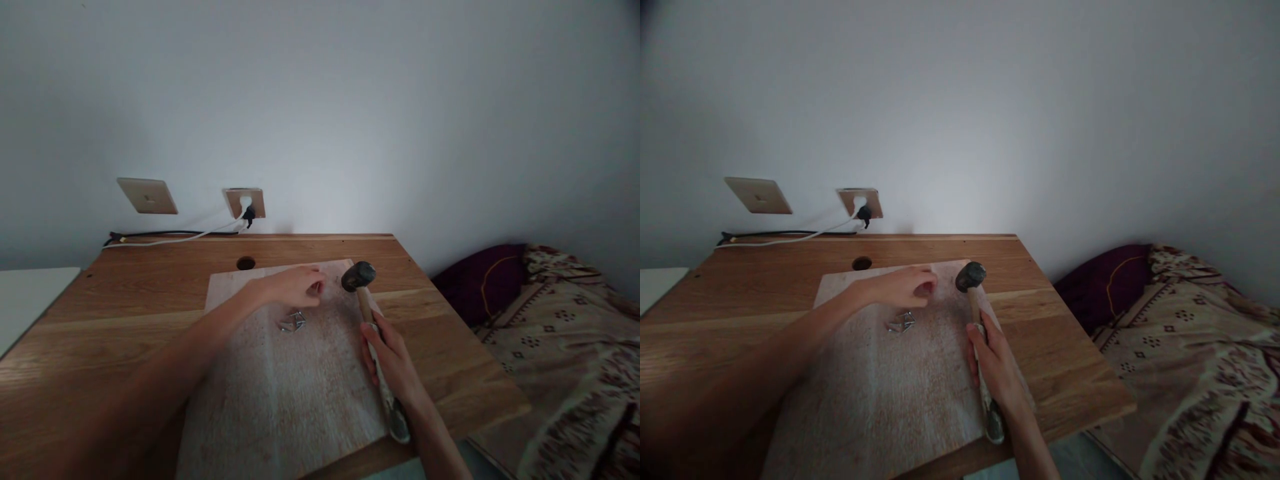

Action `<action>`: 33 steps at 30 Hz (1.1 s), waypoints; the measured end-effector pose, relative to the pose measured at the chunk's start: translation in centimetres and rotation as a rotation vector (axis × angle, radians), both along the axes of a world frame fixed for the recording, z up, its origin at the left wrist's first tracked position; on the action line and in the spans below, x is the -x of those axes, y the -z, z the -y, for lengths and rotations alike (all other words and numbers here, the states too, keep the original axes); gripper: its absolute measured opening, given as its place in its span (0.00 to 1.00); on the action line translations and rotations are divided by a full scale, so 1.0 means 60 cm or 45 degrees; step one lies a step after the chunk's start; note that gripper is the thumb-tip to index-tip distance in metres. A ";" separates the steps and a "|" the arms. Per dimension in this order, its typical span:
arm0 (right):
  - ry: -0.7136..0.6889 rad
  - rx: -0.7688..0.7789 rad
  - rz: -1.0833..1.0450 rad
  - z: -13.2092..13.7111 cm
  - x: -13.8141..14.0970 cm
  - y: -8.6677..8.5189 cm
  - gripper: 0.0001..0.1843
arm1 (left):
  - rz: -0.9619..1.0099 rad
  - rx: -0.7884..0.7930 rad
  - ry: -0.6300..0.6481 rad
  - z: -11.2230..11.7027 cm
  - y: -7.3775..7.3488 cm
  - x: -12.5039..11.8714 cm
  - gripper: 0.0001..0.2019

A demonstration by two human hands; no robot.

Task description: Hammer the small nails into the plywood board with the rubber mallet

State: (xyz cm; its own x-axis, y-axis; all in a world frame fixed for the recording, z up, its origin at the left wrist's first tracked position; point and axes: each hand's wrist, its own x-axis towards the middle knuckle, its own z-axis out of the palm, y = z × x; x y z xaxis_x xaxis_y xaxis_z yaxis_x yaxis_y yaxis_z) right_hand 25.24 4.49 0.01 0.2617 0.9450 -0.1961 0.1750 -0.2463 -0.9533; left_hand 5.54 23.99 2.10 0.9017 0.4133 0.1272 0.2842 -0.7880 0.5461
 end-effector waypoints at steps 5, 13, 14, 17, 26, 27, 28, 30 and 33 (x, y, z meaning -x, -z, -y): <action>-0.043 0.011 0.043 -0.002 -0.006 0.010 0.19 | -0.204 0.057 0.074 0.029 -0.024 0.050 0.08; -0.045 0.025 0.028 -0.002 0.000 0.003 0.19 | -0.106 0.109 -0.009 0.021 -0.015 0.037 0.08; -0.040 0.016 0.017 -0.002 0.001 0.001 0.19 | -0.066 0.100 -0.059 0.014 -0.012 0.034 0.08; -0.022 0.014 -0.001 -0.003 0.003 0.000 0.18 | 0.035 0.049 -0.211 -0.008 0.001 0.019 0.10; -0.004 0.046 -0.003 -0.002 0.002 0.003 0.16 | -0.010 -0.238 -0.212 -0.028 0.020 -0.024 0.08; -0.002 0.045 -0.007 -0.002 0.002 0.003 0.16 | -0.024 -0.248 -0.198 -0.028 0.021 -0.025 0.08; 0.001 0.042 -0.008 -0.002 0.003 0.002 0.16 | -0.036 -0.259 -0.183 -0.029 0.021 -0.026 0.08; 0.007 0.045 -0.001 -0.001 0.004 0.001 0.16 | -0.049 -0.286 -0.162 -0.029 0.022 -0.026 0.07; -0.003 0.044 0.030 -0.001 0.003 0.003 0.16 | -0.042 -0.314 -0.147 -0.028 0.024 -0.029 0.08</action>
